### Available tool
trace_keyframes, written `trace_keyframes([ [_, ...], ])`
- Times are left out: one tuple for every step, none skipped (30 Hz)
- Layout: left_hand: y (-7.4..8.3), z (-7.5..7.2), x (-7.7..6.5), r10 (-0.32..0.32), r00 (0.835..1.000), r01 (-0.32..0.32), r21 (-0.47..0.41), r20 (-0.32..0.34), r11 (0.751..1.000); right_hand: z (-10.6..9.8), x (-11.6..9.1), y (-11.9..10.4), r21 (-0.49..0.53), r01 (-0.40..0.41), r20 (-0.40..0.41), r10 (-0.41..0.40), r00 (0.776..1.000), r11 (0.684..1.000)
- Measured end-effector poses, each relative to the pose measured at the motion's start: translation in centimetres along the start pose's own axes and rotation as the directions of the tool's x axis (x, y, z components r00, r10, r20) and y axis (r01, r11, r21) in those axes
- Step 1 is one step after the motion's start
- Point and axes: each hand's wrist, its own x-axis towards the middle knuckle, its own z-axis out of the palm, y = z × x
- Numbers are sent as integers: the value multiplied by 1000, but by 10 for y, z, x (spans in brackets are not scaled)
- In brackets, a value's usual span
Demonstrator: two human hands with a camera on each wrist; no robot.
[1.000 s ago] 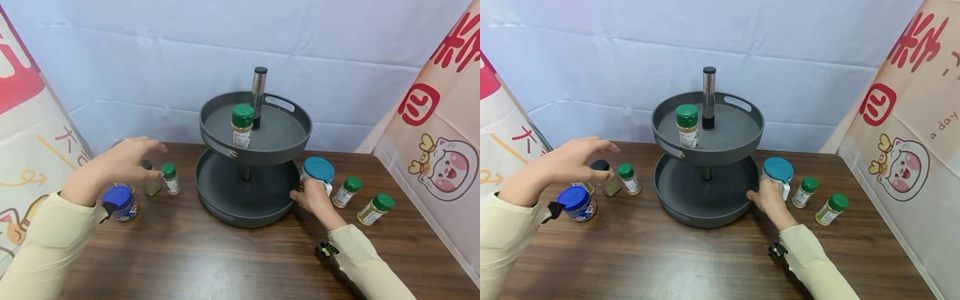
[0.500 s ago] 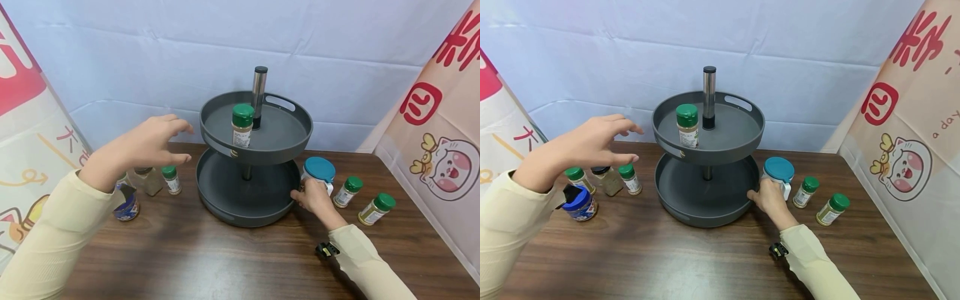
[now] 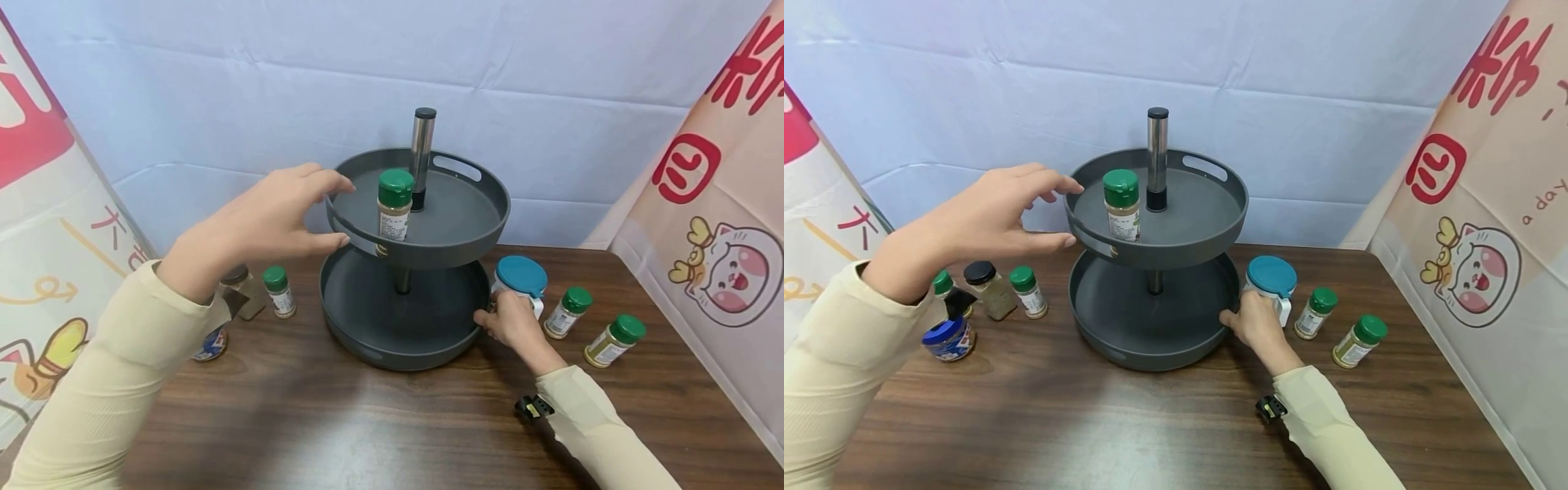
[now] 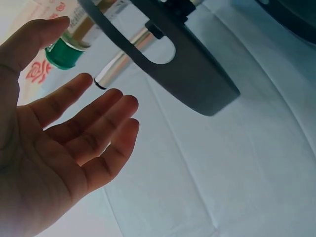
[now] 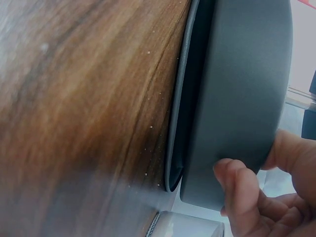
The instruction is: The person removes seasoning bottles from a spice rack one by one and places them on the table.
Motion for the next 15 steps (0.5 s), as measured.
trace_keyframes([
  [1, 0, 2, 5, 1000, -5, -10, -10, 1000, 0, 0, 0, -1, 0, -1, 0, 1000, 1000],
  [3, 0, 3, 5, 1000, -6, -19, -15, 1000, 0, 0, 0, -2, 0, -2, 0, 1000, 1000],
  [4, 0, 5, 6, 1000, -7, -31, -22, 999, 0, 0, 0, -2, 0, -2, 0, 1000, 1000],
  [5, 0, 7, 10, 999, -11, -42, -31, 999, 0, 0, 0, -2, -2, -1, 2, 1000, 1000],
  [6, 1, 9, 9, 999, -11, -53, -37, 999, 0, 0, 0, -2, -2, 0, 2, 1000, 1000],
  [7, 1, 10, 10, 999, -13, -65, -45, 998, 0, 0, 0, -1, -2, 1, 2, 1000, 1000],
  [7, 2, 12, 12, 999, -16, -76, -52, 997, 0, 0, 1, 0, -3, 2, 3, 1000, 1000],
  [8, 3, 14, 13, 998, -17, -83, -57, 996, 0, 0, 1, 2, -3, 4, 3, 1000, 1000],
  [9, 3, 17, 13, 998, -19, -91, -64, 996, 0, 0, 1, 2, -1, 4, 1, 1000, 1000],
  [11, 4, 19, 14, 997, -21, -96, -70, 995, 0, 0, 1, 3, 0, 3, 0, 1000, 1000],
  [12, 4, 21, 15, 997, -23, -102, -75, 994, 1, 0, 1, 3, 1, 3, -1, 1000, 1000],
  [13, 4, 23, 18, 997, -26, -106, -80, 994, 1, 0, 1, 3, 3, 2, -3, 1000, 1000],
  [14, 4, 25, 21, 996, -30, -110, -84, 993, 1, 0, 1, 3, 5, 0, -5, 1000, 1000],
  [15, 4, 27, 24, 996, -34, -115, -87, 993, 1, 0, 1, 1, 7, -1, -7, 1000, 1000],
  [16, 5, 29, 29, 995, -41, -125, -92, 991, 0, 0, 1, 0, 7, -2, -7, 1000, 1000],
])
